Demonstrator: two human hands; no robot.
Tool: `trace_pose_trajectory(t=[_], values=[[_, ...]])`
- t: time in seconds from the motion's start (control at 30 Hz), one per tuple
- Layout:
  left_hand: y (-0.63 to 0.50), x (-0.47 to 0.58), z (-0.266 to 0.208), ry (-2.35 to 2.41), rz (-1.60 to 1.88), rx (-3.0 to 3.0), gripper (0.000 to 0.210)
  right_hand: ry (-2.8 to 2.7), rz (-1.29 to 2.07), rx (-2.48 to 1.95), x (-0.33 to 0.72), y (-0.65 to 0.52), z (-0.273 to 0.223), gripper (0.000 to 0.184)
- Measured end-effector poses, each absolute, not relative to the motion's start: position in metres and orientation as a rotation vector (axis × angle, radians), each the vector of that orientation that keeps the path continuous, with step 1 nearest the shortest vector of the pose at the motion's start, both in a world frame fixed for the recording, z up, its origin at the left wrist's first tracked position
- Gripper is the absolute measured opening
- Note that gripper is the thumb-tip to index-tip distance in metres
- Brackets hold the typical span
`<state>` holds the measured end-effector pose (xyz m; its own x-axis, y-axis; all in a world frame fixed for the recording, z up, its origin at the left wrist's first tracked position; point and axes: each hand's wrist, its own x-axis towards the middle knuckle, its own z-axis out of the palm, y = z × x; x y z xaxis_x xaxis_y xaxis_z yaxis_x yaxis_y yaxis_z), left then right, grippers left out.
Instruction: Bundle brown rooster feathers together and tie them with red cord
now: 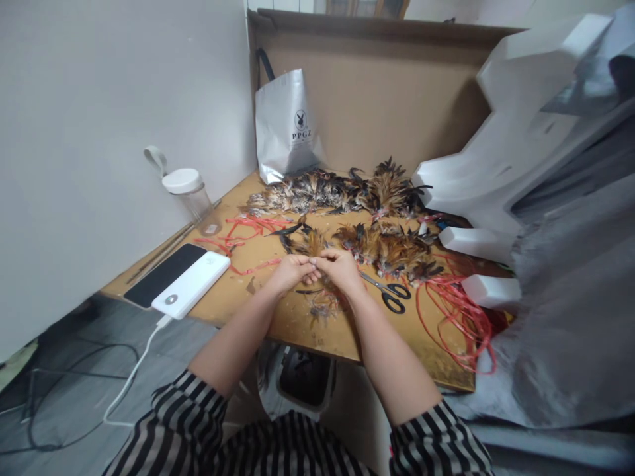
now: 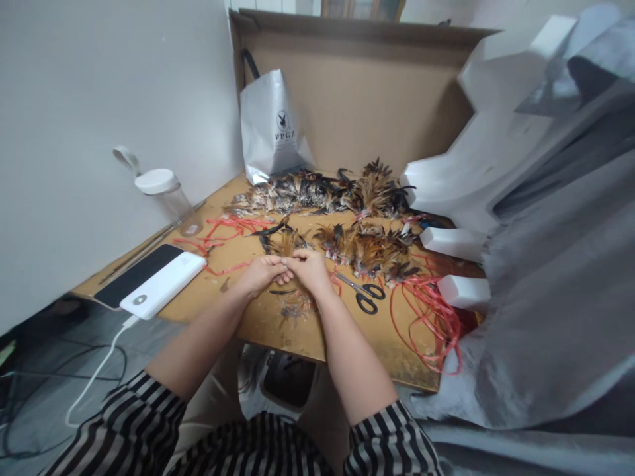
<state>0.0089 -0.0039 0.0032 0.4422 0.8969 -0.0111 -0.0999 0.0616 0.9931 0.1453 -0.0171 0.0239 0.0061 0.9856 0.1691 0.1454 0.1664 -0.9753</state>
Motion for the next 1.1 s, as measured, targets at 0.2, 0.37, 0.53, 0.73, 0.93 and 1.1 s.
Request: trace_pose_trajectory(t=[0.2, 0.37, 0.53, 0.73, 0.93, 1.1], values=[[-0.005, 0.012, 0.004, 0.834, 0.885, 1.355, 0.016, -1.488, 0.781, -1.242, 0.146, -0.015, 0.018, 0.031], [-0.006, 0.014, 0.003, 0.832, 0.914, 1.310, 0.018, -1.408, 0.868, -1.251, 0.148, -0.013, 0.015, 0.035], [-0.005, 0.013, 0.001, 0.822, 0.968, 1.291, 0.021, -1.356, 0.881, -1.256, 0.147, -0.014, 0.018, 0.034], [-0.004, 0.014, 0.000, 0.882, 0.990, 1.282, 0.017, -1.313, 0.874, -1.236, 0.142, -0.012, 0.013, 0.033], [0.005, 0.007, 0.004, 0.922, 1.250, 1.060, 0.021, -1.295, 0.860, -1.259, 0.147, -0.009, 0.014, 0.026], [0.014, -0.002, 0.004, 0.900, 1.411, 0.786, 0.023, -1.736, 0.729, -1.552, 0.152, -0.018, 0.019, 0.023]])
